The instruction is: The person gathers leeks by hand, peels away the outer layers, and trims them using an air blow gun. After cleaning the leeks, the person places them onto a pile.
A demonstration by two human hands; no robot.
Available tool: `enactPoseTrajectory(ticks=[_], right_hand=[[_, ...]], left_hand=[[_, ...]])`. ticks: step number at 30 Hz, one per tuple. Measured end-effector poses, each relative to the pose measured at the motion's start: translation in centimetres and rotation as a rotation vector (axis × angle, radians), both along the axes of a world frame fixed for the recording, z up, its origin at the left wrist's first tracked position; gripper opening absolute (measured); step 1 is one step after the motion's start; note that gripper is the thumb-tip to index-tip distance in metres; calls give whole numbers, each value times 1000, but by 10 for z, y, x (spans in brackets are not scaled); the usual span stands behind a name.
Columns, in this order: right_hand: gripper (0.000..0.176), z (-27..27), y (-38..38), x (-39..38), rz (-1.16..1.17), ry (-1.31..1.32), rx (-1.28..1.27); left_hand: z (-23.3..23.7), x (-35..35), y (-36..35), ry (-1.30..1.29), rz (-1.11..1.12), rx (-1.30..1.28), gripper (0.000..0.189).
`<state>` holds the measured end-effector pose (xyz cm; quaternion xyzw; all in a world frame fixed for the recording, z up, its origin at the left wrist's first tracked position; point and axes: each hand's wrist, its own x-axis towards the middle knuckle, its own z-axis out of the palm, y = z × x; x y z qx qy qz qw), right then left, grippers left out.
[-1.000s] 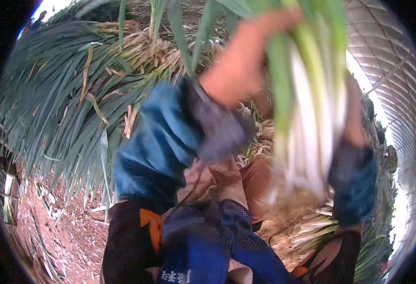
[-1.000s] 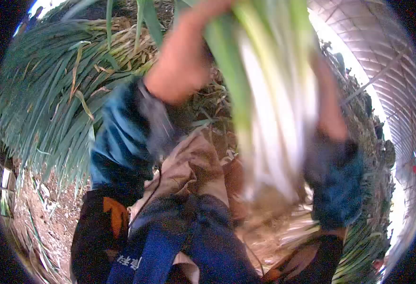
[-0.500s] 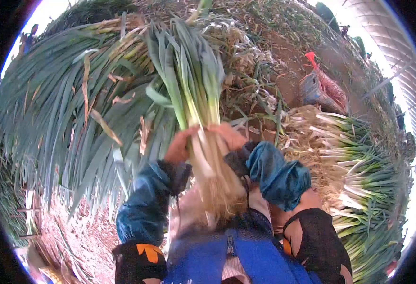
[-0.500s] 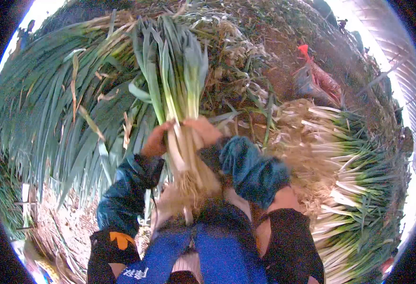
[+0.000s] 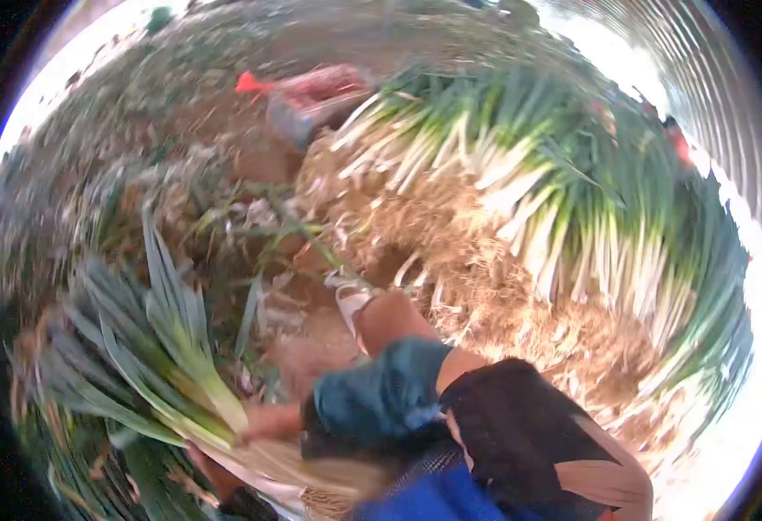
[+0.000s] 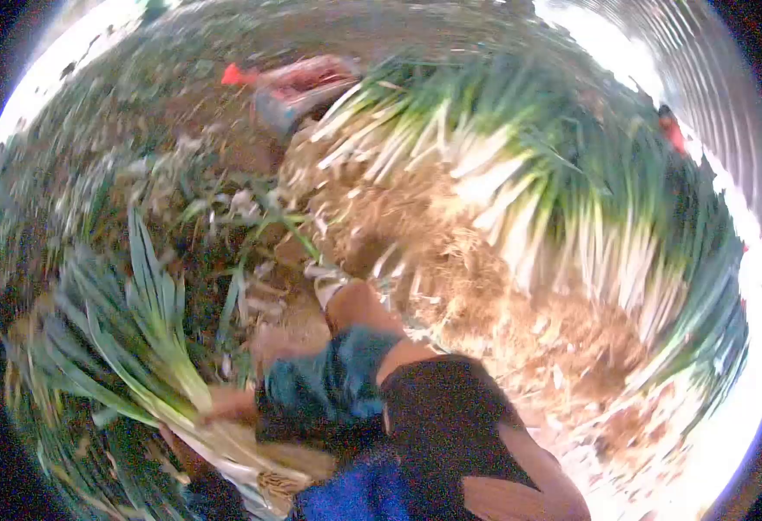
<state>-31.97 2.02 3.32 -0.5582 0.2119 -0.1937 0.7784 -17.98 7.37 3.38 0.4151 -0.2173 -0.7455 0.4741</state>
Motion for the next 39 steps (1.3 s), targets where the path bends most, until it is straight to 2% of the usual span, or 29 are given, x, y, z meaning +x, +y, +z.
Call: enactPoseTrajectory(ticks=[1, 3, 5, 8, 12, 17, 22, 27, 30, 31, 34, 35, 36, 37, 38, 39], right_hand=[[85, -28, 11, 20, -243, -59, -119], [99, 7, 16, -2, -224, 134, -140], [102, -2, 29, -4, -155, 328, -84], [101, -14, 34, 7, -26, 479, -231], [99, 3, 29, -11, -25, 395, -322], [97, 53, 19, -94, -223, 207, -457], [95, 113, 15, -191, -451, 54, -651], [93, 168, 31, -286, -760, -33, -863], [92, 192, 39, -350, -1017, -27, -918], [85, 202, 42, -372, -1083, -50, -915], [65, 215, 26, -484, -1423, -261, -570], [59, 208, 17, -527, -1553, -323, -442], [46, 188, 5, -581, -1633, -14, -482], [40, 169, 7, -621, -1726, 30, -402], [45, 143, 6, -657, -1807, 211, -335], [50, 110, 6, -691, -1871, 577, -289]], left_hand=[[2, -6, -4, -27, -31, -1, 35], [4, -17, -7, -61, -83, 15, 35], [7, -36, -11, -85, -144, 15, 35], [16, -62, -15, -131, -241, -1, 35], [25, -97, -16, -186, -332, -28, 36], [41, -157, -32, -279, -422, -74, 36], [80, -237, -65, -401, -515, -198, 37], [133, -340, -108, -474, -672, -452, 39], [148, -409, -133, -470, -792, -622, 39], [152, -433, -143, -461, -839, -679, 40], [129, -513, -167, -406, -979, -767, 41], [105, -544, -174, -376, -1033, -762, 41], [78, -575, -178, -354, -1086, -756, 41], [50, -600, -179, -346, -1122, -748, 42], [10, -624, -180, -317, -1151, -718, 42], [-23, -635, -176, -311, -1155, -699, 42]])
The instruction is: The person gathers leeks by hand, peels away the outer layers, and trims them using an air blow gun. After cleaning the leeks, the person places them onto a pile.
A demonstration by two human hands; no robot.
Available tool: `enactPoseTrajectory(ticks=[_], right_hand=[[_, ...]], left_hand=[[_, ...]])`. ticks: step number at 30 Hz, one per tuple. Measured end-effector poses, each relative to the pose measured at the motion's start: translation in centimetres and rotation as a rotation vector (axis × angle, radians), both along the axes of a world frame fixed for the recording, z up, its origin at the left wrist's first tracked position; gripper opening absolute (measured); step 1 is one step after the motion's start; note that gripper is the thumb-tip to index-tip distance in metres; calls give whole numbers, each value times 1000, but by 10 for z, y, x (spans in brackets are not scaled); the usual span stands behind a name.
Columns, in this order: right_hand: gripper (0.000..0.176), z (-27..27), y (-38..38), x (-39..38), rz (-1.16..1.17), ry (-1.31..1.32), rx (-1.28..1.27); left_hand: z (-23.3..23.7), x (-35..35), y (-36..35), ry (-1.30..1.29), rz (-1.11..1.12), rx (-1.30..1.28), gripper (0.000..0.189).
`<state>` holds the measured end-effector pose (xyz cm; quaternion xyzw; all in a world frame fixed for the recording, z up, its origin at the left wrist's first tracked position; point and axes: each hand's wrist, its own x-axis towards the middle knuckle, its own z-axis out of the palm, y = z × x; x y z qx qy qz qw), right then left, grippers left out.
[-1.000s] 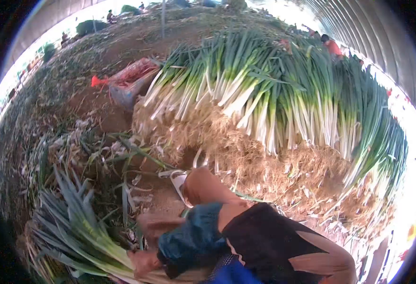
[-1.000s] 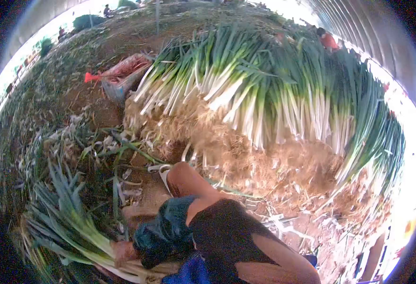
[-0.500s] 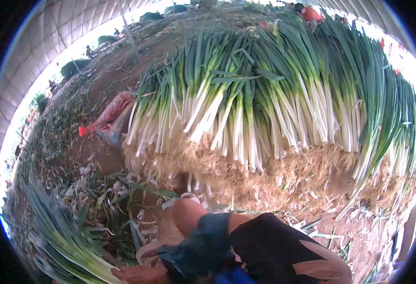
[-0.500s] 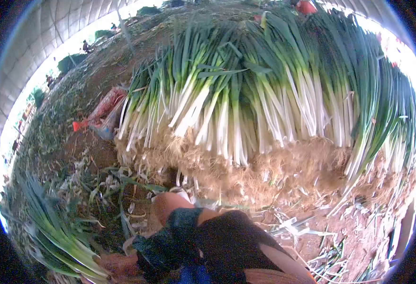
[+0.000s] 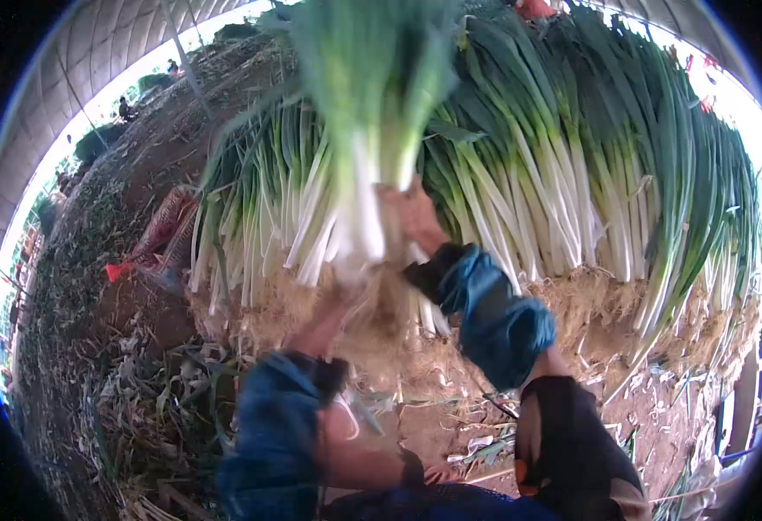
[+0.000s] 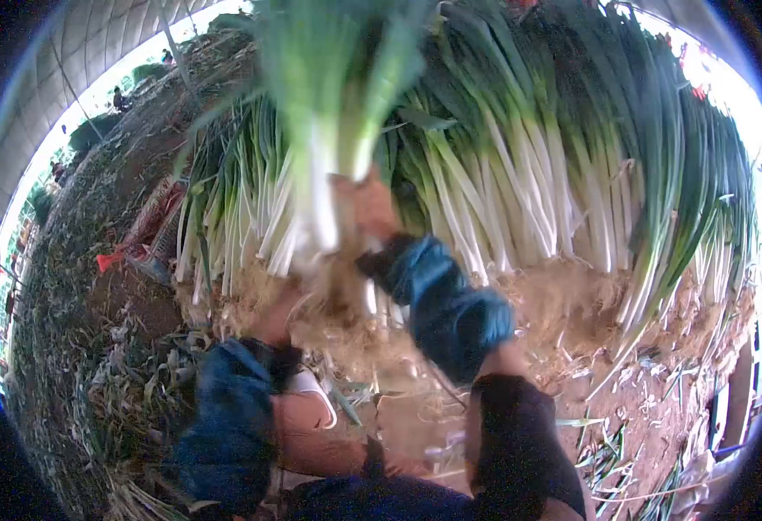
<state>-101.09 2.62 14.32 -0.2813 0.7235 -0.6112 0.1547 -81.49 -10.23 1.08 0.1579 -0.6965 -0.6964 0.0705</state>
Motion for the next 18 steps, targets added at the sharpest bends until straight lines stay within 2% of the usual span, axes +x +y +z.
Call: enactPoseTrajectory(ticks=[2, 3, 5, 6, 7, 8, 10, 12, 13, 14, 16, 17, 18], right_hand=[[61, -53, 3, -44, -270, 381, 639], [67, -64, 0, -60, -356, 600, 667], [80, -74, -14, -96, -507, 1115, 382], [76, -42, -17, -86, -413, 1111, 430], [72, -37, -31, -96, -405, 1243, 435], [68, -35, -45, -101, -309, 1313, 375], [64, -62, -71, -109, -202, 1369, 588], [60, -103, -88, -121, -248, 1446, 579], [59, -117, -98, -132, -254, 1499, 533], [59, -114, -103, -132, -221, 1459, 622], [58, -105, -105, -134, -165, 1392, 703], [56, -102, -104, -135, -164, 1366, 727], [63, -109, -105, -144, -159, 1398, 751]], left_hand=[[-66, -16, 11, 30, 14, 4, 43], [-88, -21, 16, 65, 25, -27, 43], [-110, -19, 27, 135, 31, -257, 44], [-117, -13, 34, 165, 36, -423, 44], [-84, -13, 35, 155, 14, -644, 46], [-89, -17, 32, 19, 35, -505, 44], [-99, -25, 26, -250, 119, -228, 38], [-51, -27, 29, -468, 253, 255, 34], [-85, -19, 23, -212, 214, -189, 34], [-117, -11, 16, 1, 285, -688, 34], [-31, -15, 22, -288, 281, 94, 36], [-23, -5, 23, -248, 261, 49, 39], [-21, 9, 20, -218, 189, 26, 42]])
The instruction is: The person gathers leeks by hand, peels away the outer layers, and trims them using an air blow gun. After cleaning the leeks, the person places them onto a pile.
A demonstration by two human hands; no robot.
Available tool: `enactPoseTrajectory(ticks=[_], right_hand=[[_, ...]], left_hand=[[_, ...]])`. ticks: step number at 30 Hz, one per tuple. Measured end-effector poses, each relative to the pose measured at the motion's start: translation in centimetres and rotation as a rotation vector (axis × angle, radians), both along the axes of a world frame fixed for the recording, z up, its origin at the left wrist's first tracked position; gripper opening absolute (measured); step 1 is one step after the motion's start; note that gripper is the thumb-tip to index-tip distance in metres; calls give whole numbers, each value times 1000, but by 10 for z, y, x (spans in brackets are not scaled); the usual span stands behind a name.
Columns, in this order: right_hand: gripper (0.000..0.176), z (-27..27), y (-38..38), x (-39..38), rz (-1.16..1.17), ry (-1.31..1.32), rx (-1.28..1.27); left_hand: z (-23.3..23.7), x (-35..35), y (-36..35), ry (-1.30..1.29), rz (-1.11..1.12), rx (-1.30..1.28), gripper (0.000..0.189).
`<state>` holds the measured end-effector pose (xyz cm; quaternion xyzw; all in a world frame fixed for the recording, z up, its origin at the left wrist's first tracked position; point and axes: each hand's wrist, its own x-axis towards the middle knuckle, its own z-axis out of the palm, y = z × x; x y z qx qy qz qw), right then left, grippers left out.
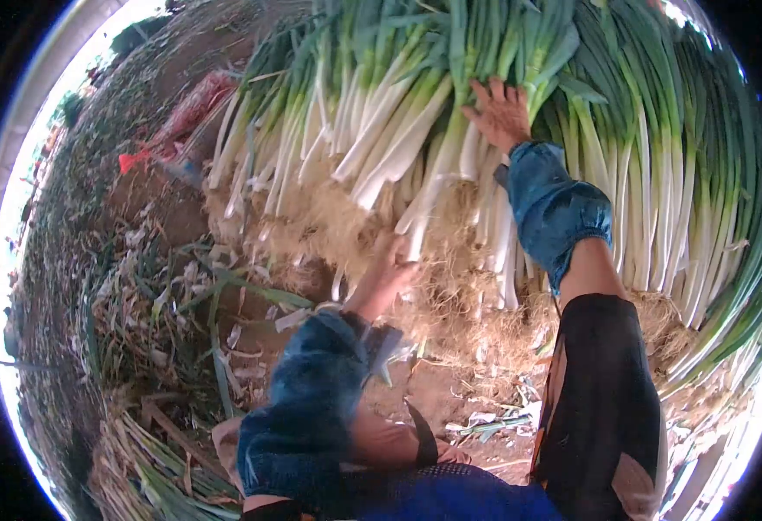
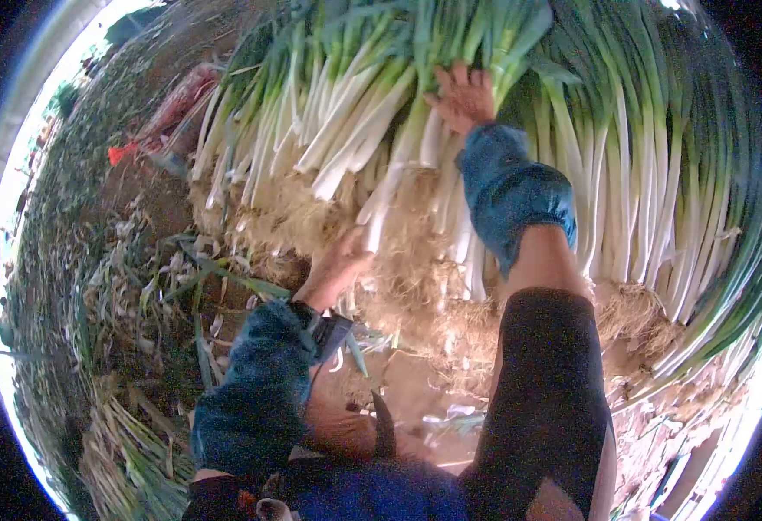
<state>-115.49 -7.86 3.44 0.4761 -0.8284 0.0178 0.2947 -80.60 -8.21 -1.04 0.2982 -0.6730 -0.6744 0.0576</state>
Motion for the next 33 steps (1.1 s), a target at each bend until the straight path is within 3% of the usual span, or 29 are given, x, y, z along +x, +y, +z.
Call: enactPoseTrajectory(ticks=[2, 3, 4, 6, 7, 8, 9, 10, 11, 12, 14, 16, 18, 20, 21, 22, 24, 28, 30, 33], right_hand=[[63, 8, 3, 3, -55, 33, 104], [63, 1, 0, -13, 22, 57, 171], [64, 15, 4, 5, -1, -101, 211], [62, 41, 23, 43, -9, -330, 195], [58, 47, 29, 60, 32, -405, 142], [55, 46, 27, 80, 92, -485, 91], [58, 29, 31, 88, 267, -355, 20], [61, 8, 34, 97, 453, -239, -63], [57, 5, 44, 130, 474, -265, -6], [56, 3, 49, 156, 451, -462, 143], [55, 8, 61, 233, 457, -555, 223], [53, 10, 58, 297, 613, -602, 258], [49, 18, 48, 360, 752, -633, 265], [42, 28, 39, 432, 885, -750, 302], [38, 33, 34, 467, 945, -854, 355], [34, 23, 25, 496, 1011, -767, 436], [27, -24, 10, 538, 1064, -673, 574], [21, -118, 3, 601, 984, -647, 842], [22, -126, 28, 604, 955, -616, 949], [23, -102, 79, 583, 937, -582, 1060]], left_hand=[[-1, 38, -14, 57, -150, -37, 46], [20, 66, -17, 37, -138, -45, 41], [25, 107, -23, 193, -112, -369, 39], [32, 189, -43, 253, 86, -314, 37], [37, 230, -53, 157, 267, 56, 37], [45, 272, -62, 103, 384, 91, 39], [51, 317, -63, 41, 527, 124, 40], [54, 359, -54, -99, 642, -107, 40], [56, 400, -41, -259, 739, -333, 40], [45, 444, -31, -306, 826, -345, 40], [-6, 536, -2, -388, 983, -366, 39], [-30, 589, 49, -481, 1075, -288, 36], [-39, 596, 104, -559, 1016, -300, 35], [-81, 607, 145, -616, 1054, -315, 34], [-81, 601, 165, -587, 1052, -166, 35], [-82, 595, 183, -552, 1050, -18, 37], [-136, 604, 217, -503, 985, -266, 37], [-107, 595, 233, -501, 1121, -357, 38], [-82, 596, 231, -495, 1159, -431, 39], [-64, 594, 226, -371, 1199, -309, 41]])
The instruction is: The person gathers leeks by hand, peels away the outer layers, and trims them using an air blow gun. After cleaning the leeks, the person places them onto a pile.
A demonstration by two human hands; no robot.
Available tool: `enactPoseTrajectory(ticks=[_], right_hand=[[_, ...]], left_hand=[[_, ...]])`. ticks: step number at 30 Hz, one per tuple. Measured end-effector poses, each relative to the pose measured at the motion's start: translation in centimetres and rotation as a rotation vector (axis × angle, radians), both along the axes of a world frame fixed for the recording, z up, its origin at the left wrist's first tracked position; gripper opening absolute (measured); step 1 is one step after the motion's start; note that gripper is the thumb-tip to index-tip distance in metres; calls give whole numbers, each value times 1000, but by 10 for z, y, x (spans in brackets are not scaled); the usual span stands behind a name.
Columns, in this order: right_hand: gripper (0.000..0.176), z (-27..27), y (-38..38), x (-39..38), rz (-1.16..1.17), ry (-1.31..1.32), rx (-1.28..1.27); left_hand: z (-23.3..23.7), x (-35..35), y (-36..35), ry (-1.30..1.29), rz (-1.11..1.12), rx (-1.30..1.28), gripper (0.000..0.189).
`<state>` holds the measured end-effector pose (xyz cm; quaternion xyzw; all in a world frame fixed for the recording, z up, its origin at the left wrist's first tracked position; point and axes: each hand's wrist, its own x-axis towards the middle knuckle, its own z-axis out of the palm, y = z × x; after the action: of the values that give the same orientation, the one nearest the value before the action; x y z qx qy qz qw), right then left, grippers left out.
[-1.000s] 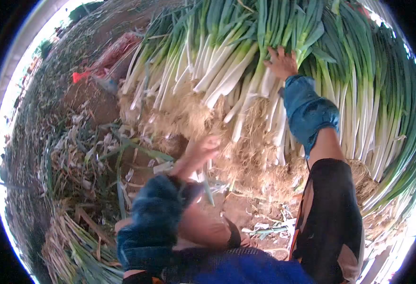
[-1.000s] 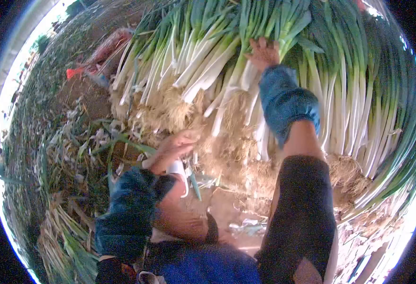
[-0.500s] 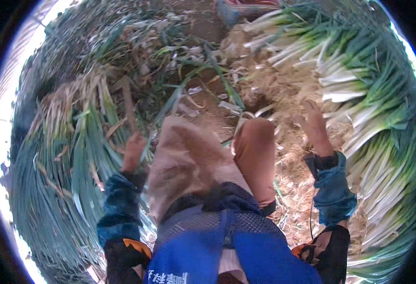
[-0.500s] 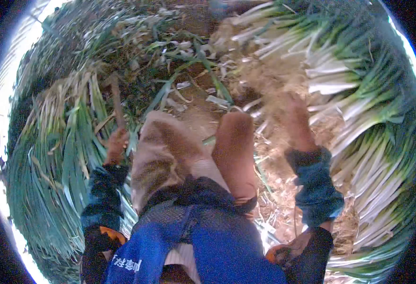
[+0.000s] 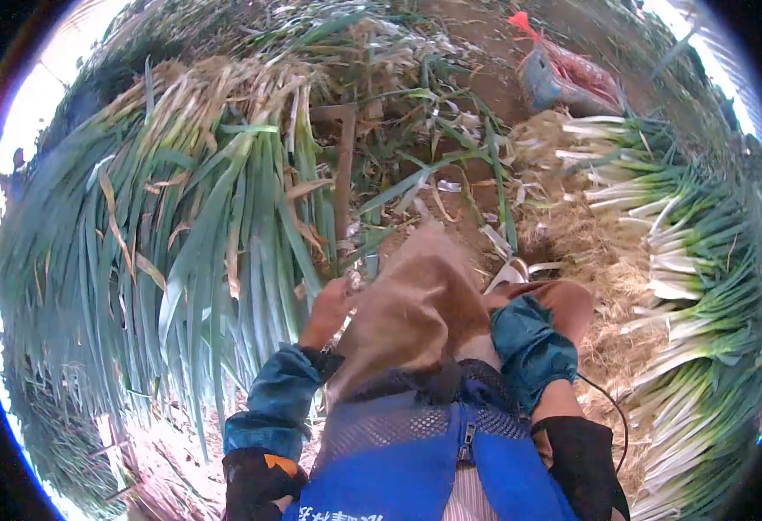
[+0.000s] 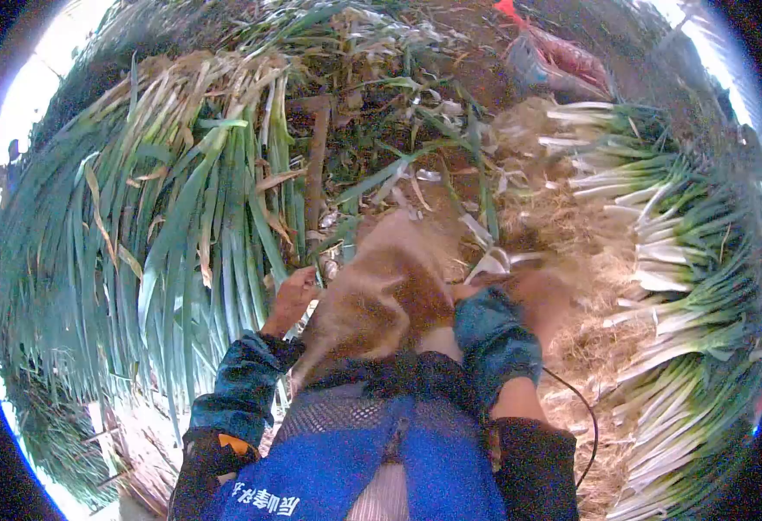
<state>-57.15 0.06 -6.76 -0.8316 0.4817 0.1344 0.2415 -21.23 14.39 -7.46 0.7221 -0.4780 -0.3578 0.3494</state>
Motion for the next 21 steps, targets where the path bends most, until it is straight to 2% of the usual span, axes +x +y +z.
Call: enactPoseTrajectory(ticks=[1, 2, 5, 6, 9, 10, 13, 14, 16, 18, 21], right_hand=[[24, 10, 18, -11, 1, 24, 31], [24, 20, 32, -20, -1, 46, 57], [26, 36, 53, -29, -12, 99, 127], [26, 39, 54, -26, -11, 112, 144], [28, 43, 48, -10, -6, 137, 194], [28, 42, 42, -1, -10, 139, 211], [30, 43, -2, 33, -24, 158, 259], [30, 40, -30, 42, -46, 160, 279], [31, 54, -80, 40, -102, 112, 316], [34, 78, -113, -5, -114, -9, 226], [33, 133, -128, -62, -147, -70, -130]], left_hand=[[-3, 1, 0, 29, -10, 23, 42], [-6, 2, -2, 244, -34, 100, 43], [-6, -14, -17, 235, -51, 27, 46], [11, -19, -27, 254, -62, -40, 47], [-3, -22, -54, 153, -237, -108, 54], [-3, -23, -58, 298, -220, 64, 44], [5, -17, -68, 156, -315, 70, 26], [2, -21, -68, 211, -162, 16, 16], [5, -16, -73, 241, -69, -111, 18], [31, -20, -82, 269, 43, -204, 19], [34, -34, -110, -24, -140, -212, 18]])
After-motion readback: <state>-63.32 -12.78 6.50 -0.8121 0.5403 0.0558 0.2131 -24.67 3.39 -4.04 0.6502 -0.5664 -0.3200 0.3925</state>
